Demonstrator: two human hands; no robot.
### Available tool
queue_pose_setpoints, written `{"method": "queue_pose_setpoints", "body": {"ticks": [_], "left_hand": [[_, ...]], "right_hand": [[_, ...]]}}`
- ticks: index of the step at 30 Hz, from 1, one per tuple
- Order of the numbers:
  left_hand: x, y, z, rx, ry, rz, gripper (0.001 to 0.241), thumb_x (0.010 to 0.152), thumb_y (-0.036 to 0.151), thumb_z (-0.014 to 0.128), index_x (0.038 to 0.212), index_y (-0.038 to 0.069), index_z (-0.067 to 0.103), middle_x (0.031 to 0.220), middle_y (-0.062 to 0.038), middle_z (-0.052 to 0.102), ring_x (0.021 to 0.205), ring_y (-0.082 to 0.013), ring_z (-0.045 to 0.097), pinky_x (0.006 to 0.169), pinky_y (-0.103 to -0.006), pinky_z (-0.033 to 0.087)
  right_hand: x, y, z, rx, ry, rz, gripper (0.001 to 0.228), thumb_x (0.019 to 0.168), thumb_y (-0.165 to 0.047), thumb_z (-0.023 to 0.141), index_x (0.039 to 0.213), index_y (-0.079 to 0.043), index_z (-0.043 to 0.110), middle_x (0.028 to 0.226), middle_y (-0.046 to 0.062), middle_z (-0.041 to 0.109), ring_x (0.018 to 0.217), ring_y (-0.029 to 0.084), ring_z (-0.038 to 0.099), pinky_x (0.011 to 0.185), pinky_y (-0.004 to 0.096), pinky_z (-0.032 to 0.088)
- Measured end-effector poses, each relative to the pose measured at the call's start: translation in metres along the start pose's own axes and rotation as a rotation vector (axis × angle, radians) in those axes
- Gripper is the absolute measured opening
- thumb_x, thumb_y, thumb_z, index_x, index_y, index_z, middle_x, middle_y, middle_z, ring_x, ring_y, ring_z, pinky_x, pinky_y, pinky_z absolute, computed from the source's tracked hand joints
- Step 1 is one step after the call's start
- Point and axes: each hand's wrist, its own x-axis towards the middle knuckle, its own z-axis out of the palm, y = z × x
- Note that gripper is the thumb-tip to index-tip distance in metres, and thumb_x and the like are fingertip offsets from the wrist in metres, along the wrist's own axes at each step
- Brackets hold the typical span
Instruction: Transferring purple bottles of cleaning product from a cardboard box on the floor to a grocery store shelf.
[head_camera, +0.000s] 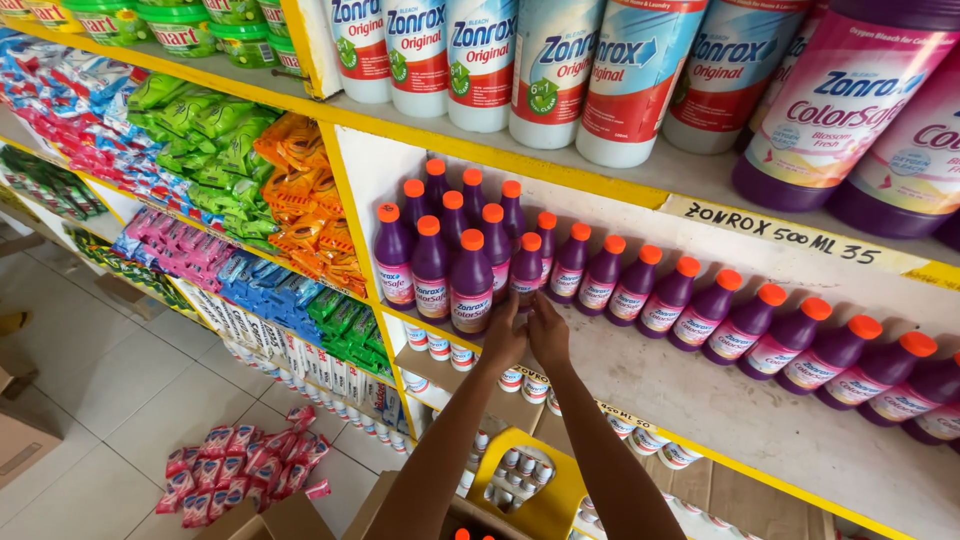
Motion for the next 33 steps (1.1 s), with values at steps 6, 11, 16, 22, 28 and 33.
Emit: {"method": "queue_pose_setpoints", "body": {"ticks": [6,11,16,22,28,33], "left_hand": [[0.001,-0.006,0.005,0.050,0.042,0.042,0.084,0.084,0.003,0.068,0.159,0.003,0.030,0.149,-0.024,0.050,0.139,-0.0390,0.046,0.116,-0.0427,0.036],[0.000,-0.007,-0.002,0.024,0.055,0.071,0.083,0.086,0.003,0.068,0.160,0.004,0.031,0.150,-0.024,0.050,0.141,-0.0395,0.045,0.118,-0.0433,0.035],[-0.019,0.000,-0.010,0.104,0.008,0.161,0.084,0.079,-0.004,0.066,0.158,0.006,0.037,0.146,-0.021,0.057,0.138,-0.0382,0.049,0.115,-0.0443,0.038],[-0.143,0.044,-0.066,-0.349,-0.093,-0.167,0.056,0.098,0.009,0.060,0.152,0.007,0.044,0.143,-0.014,0.057,0.114,-0.0228,0.070,0.091,-0.0332,0.058],[-0.327,-0.021,-0.101,-0.295,-0.197,-0.480,0.051,0.096,0.021,0.066,0.143,0.005,0.052,0.134,-0.017,0.067,0.120,-0.0250,0.070,0.096,-0.0358,0.057],[-0.478,-0.086,-0.115,-0.189,-0.254,-0.795,0.057,0.091,0.023,0.070,0.142,0.005,0.052,0.136,-0.018,0.064,0.118,-0.0276,0.070,0.095,-0.0382,0.058]], "right_hand": [[0.004,0.007,0.000,-0.049,-0.058,0.006,0.053,0.094,-0.006,0.056,0.147,-0.004,0.053,0.119,0.018,0.074,0.099,0.022,0.075,0.085,0.033,0.057],[0.005,0.018,-0.001,-0.068,-0.103,0.039,0.058,0.093,-0.007,0.055,0.151,-0.004,0.048,0.129,0.020,0.070,0.109,0.027,0.071,0.092,0.035,0.055],[-0.010,0.031,-0.001,-0.012,-0.192,-0.099,0.058,0.095,-0.001,0.054,0.152,0.002,0.044,0.145,0.022,0.059,0.134,0.028,0.058,0.108,0.036,0.048],[-0.134,-0.075,-0.036,0.326,-0.287,-0.006,0.047,0.102,0.006,0.048,0.149,0.003,0.046,0.146,0.015,0.057,0.135,0.026,0.057,0.107,0.033,0.049],[-0.319,-0.001,-0.016,-0.035,-0.449,0.182,0.043,0.098,-0.008,0.064,0.141,-0.002,0.059,0.120,0.010,0.076,0.107,0.018,0.073,0.091,0.032,0.058],[-0.458,0.040,0.021,-0.139,-0.655,0.471,0.050,0.089,-0.009,0.067,0.138,-0.009,0.061,0.122,0.010,0.075,0.107,0.019,0.073,0.086,0.035,0.060]]}}
